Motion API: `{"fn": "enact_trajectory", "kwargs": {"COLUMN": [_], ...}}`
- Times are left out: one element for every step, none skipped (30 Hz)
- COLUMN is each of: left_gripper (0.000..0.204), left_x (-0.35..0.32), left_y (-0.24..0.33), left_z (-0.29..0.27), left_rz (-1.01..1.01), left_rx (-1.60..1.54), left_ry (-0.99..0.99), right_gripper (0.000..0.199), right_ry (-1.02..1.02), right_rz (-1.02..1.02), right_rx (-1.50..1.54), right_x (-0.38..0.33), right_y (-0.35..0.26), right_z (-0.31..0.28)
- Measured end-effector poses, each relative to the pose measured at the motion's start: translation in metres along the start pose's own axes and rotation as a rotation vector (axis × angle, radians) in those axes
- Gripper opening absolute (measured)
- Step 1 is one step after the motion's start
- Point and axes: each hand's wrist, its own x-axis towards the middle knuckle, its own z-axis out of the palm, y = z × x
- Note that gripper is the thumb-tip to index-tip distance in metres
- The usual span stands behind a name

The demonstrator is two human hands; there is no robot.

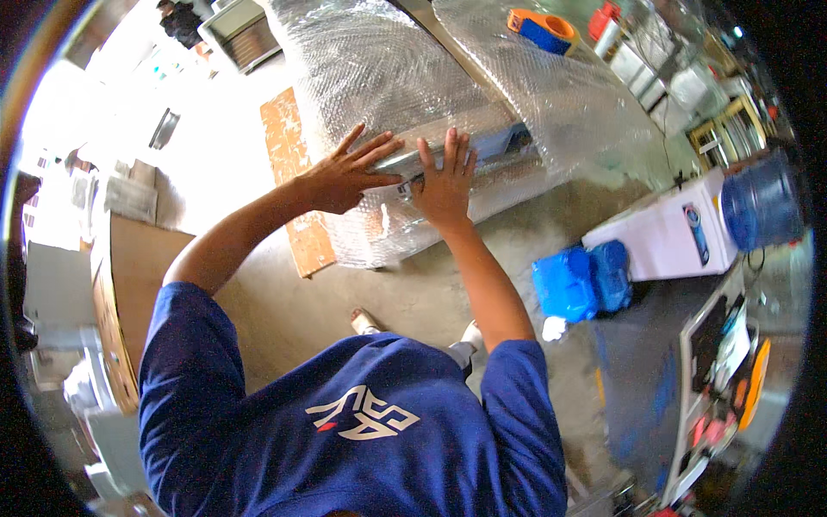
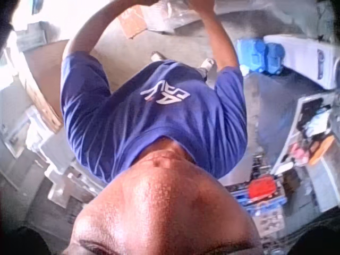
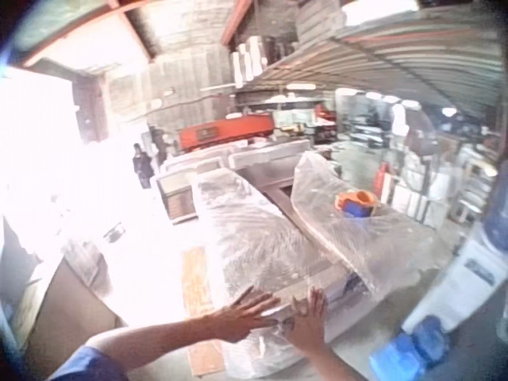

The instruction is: The person wraps a stainless steel gas stove with bubble wrap and secures it with packing tape. They also cut a piece of cardboard and place it under the wrapped stove.

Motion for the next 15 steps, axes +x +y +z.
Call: {"fn": "enact_trajectory", "kwargs": {"left_gripper": [0.075,0.072,0.069,0.067,0.059,0.058,0.057,0.056,0.054,0.054,0.053,0.053,0.05,0.05,0.049], "left_x": [0.003,0.001,-0.001,-0.004,-0.005,-0.007,-0.006,-0.007,-0.004,-0.005,-0.004,-0.004,-0.004,-0.004,-0.005], "left_y": [0.001,0.001,0.0,-0.002,-0.002,-0.004,-0.005,-0.004,-0.005,-0.006,-0.007,-0.007,-0.008,-0.009,-0.009], "left_z": [-0.004,-0.002,0.002,0.004,0.006,0.006,0.006,0.006,0.007,0.007,0.004,0.002,0.005,0.005,0.005], "left_rz": [0.007,0.011,0.015,0.012,0.013,0.012,0.02,0.021,0.058,0.062,0.067,0.068,0.075,0.078,0.078], "left_rx": [-0.018,-0.05,-0.083,-0.11,-0.124,-0.119,-0.117,-0.113,-0.13,-0.128,-0.117,-0.106,-0.105,-0.102,-0.099], "left_ry": [-0.003,0.017,0.035,0.059,0.074,0.069,0.07,0.063,0.078,0.055,0.035,0.015,0.024,0.018,0.011], "right_gripper": [0.082,0.083,0.085,0.086,0.088,0.092,0.096,0.091,0.087,0.083,0.074,0.065,0.058,0.052,0.047], "right_ry": [0.009,0.006,0.007,0.091,0.183,0.186,0.191,0.169,0.149,0.13,0.145,0.158,0.176,0.159,0.14], "right_rz": [0.084,0.16,0.239,0.244,0.246,0.24,0.237,0.261,0.294,0.329,0.323,0.316,0.3,0.302,0.302], "right_rx": [0.053,0.111,0.169,0.268,0.359,0.362,0.356,0.321,0.282,0.252,0.23,0.211,0.19,0.222,0.256], "right_x": [-0.004,-0.011,-0.022,-0.042,-0.064,-0.082,-0.092,-0.093,-0.094,-0.097,-0.095,-0.091,-0.085,-0.082,-0.082], "right_y": [-0.016,-0.035,-0.055,-0.078,-0.104,-0.137,-0.162,-0.179,-0.195,-0.207,-0.21,-0.208,-0.202,-0.194,-0.184], "right_z": [-0.009,-0.017,-0.021,-0.02,-0.019,-0.02,-0.019,-0.013,-0.009,-0.006,-0.002,0.004,0.009,0.013,0.014]}}
